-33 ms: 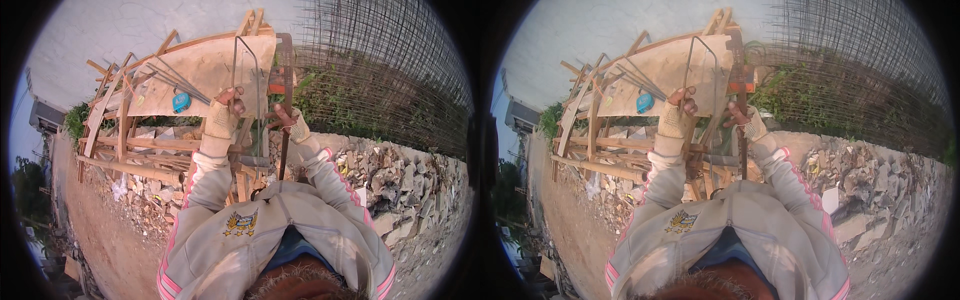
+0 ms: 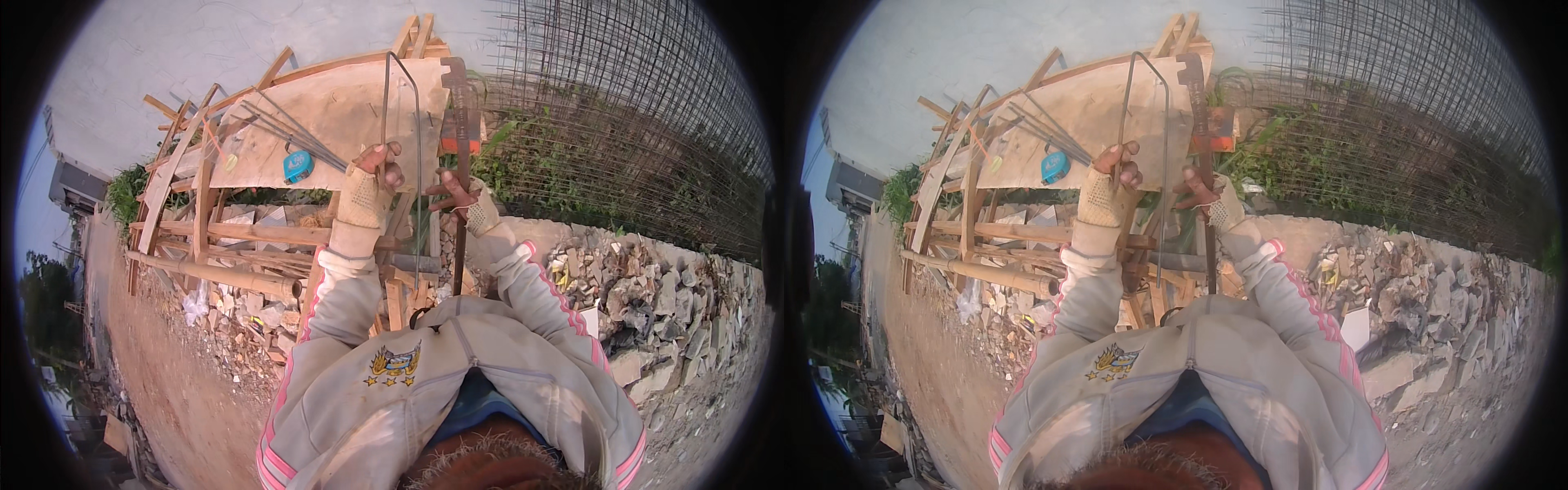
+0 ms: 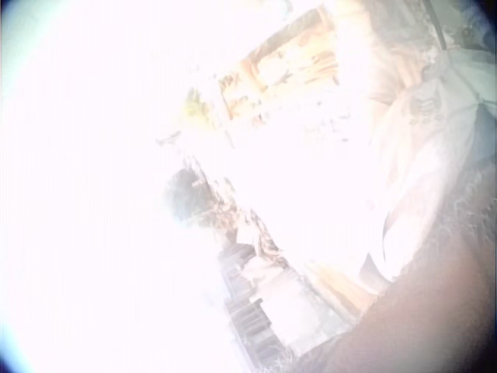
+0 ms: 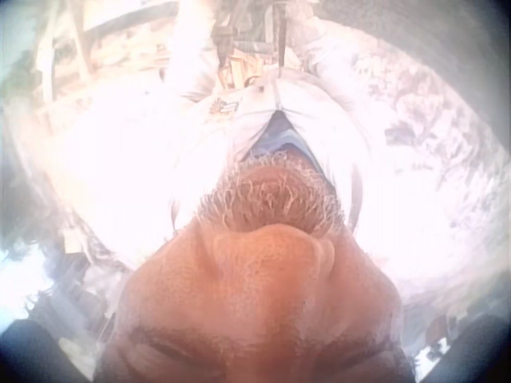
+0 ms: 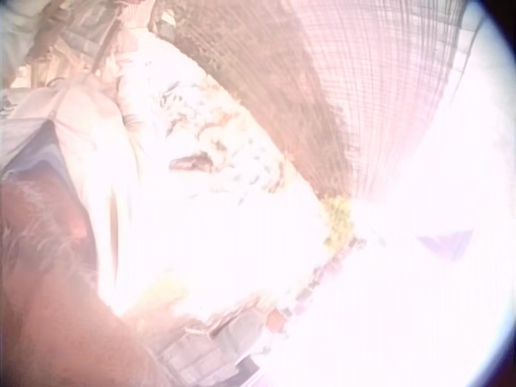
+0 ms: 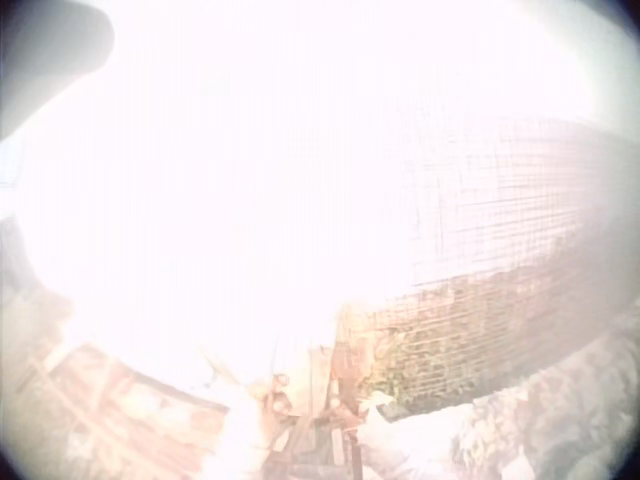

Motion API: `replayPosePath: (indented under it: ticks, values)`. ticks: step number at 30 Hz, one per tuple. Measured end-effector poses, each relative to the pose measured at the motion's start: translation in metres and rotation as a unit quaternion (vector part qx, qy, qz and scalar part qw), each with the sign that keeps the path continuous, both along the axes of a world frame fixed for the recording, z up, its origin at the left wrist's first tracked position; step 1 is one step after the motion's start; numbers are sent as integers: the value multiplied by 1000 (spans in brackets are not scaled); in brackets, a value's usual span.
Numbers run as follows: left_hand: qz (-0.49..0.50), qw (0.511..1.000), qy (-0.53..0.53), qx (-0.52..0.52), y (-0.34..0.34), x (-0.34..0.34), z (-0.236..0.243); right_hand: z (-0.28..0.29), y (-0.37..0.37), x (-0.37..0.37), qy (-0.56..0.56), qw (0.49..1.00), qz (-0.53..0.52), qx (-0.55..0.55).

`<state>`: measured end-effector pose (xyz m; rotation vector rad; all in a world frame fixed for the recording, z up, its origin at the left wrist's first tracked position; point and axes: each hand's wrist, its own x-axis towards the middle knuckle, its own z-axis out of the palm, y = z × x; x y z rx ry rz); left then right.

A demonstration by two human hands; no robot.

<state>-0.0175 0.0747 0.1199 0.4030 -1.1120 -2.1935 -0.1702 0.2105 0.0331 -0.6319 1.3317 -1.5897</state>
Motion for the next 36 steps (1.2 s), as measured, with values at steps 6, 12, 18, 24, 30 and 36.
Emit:
replayPosePath:
  ticks: [6,12,18,24,30,36]
  values:
    - [52,996,61,-25,6,0,-14,2,-34,11,-24,996,70,-43]
    - [79,982,-140,-99,12,6,-47,15,-26,-48,63,994,-59,-72]
    - [117,977,-136,-112,46,-45,-80,26,-7,-124,75,997,4,9]
    - [54,968,-226,-97,64,-75,-86,24,-13,-199,159,977,99,100]
    - [119,895,-280,-326,59,-98,-65,23,-55,-255,194,952,215,103]
    - [302,801,-422,-299,19,-84,-51,-15,-88,-267,64,954,273,110]
